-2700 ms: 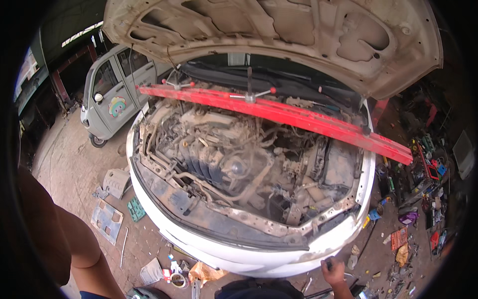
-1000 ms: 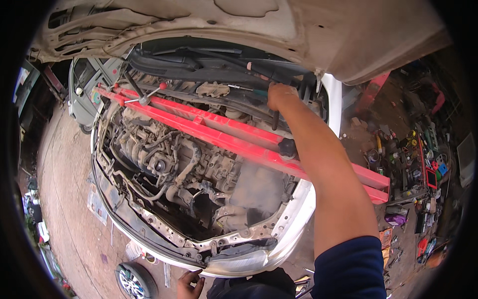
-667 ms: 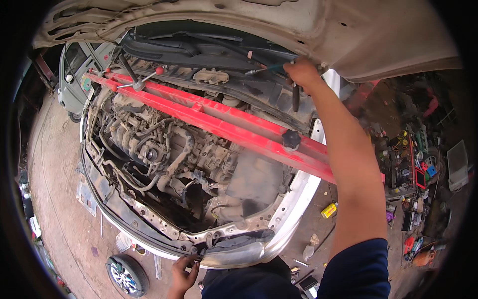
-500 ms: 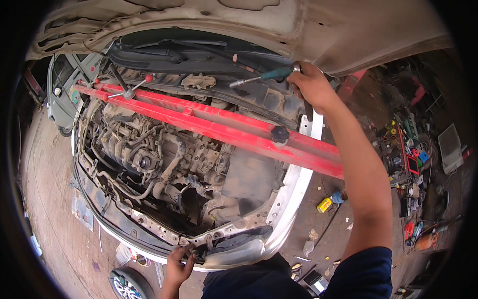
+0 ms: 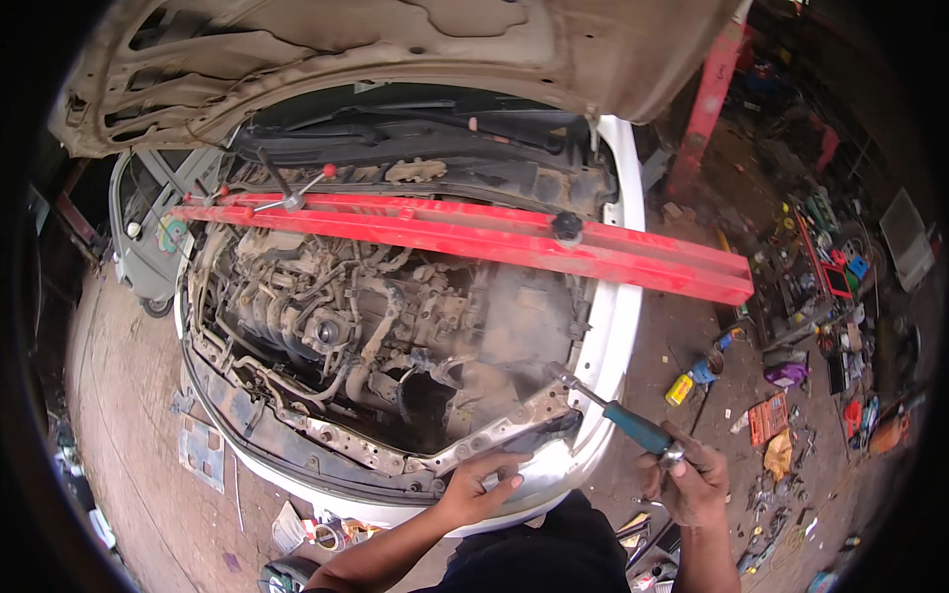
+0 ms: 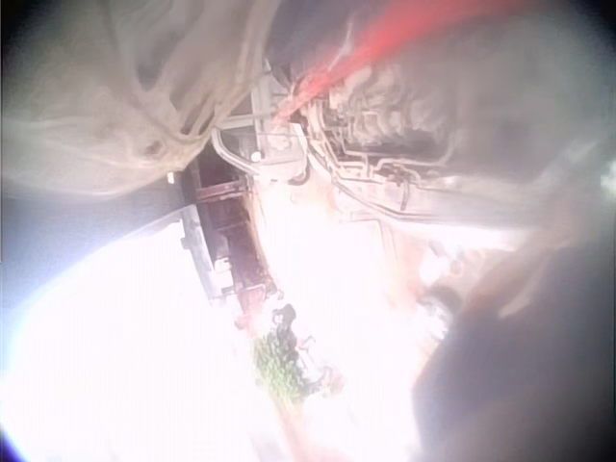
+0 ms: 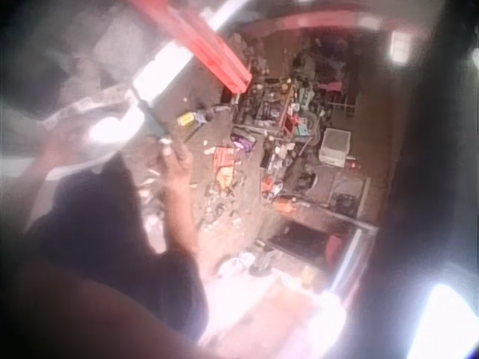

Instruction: The person works under the open hood of a white car, using a wrench to loosen and tighten bolts on the engine. They repeatedly reposition a red engine support bar to gain access to different areas of the engine bay.

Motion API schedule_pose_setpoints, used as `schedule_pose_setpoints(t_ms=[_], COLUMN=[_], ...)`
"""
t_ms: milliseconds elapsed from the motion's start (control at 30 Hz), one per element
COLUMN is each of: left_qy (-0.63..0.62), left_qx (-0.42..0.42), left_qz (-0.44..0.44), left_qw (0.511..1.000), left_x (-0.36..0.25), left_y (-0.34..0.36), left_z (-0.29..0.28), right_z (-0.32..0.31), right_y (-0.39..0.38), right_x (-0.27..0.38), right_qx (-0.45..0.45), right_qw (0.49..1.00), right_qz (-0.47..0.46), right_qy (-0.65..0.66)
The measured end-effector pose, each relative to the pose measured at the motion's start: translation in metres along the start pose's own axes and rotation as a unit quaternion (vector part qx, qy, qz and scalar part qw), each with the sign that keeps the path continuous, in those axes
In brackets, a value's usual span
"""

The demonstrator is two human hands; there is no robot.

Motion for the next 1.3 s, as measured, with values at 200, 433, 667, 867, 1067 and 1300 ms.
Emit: schedule_pose_setpoints(t_ms=[200,433,667,867,1067,1300], left_qy=[0.078,0.120,0.109,-0.325,-0.466,-0.393], left_qx=[0.022,-0.204,-0.240,-0.247,-0.272,-0.163], left_qz=[0.021,0.009,-0.018,-0.035,-0.099,-0.174], left_qw=[0.996,0.971,0.965,0.912,0.836,0.888], left_x=[-0.026,-0.062,-0.060,0.000,0.039,0.031], left_y=[0.026,0.080,0.134,0.139,0.104,0.051], left_z=[0.023,-0.052,-0.012,0.054,0.034,0.010], right_z=[-0.022,-0.106,-0.116,-0.107,-0.013,0.058], right_y=[-0.016,0.059,0.101,0.036,-0.024,-0.003], right_x=[-0.002,-0.010,-0.039,-0.087,-0.112,-0.141], right_qx=[-0.033,-0.132,-0.089,-0.007,0.239,0.265], right_qw=[0.997,0.990,0.995,0.989,0.955,0.871], right_qz=[0.028,0.003,0.035,0.111,0.135,0.096], right_qy=[0.057,-0.043,0.013,0.095,0.108,-0.402])
Point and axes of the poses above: each hand's wrist, its own y-axis towards the middle knuckle, its own z-axis out of the palm, x = y × z, the point moved 6 cm from there along y, towards the middle knuckle, and after that the axes turned 13 degrees about x, right-handed, at the moved point
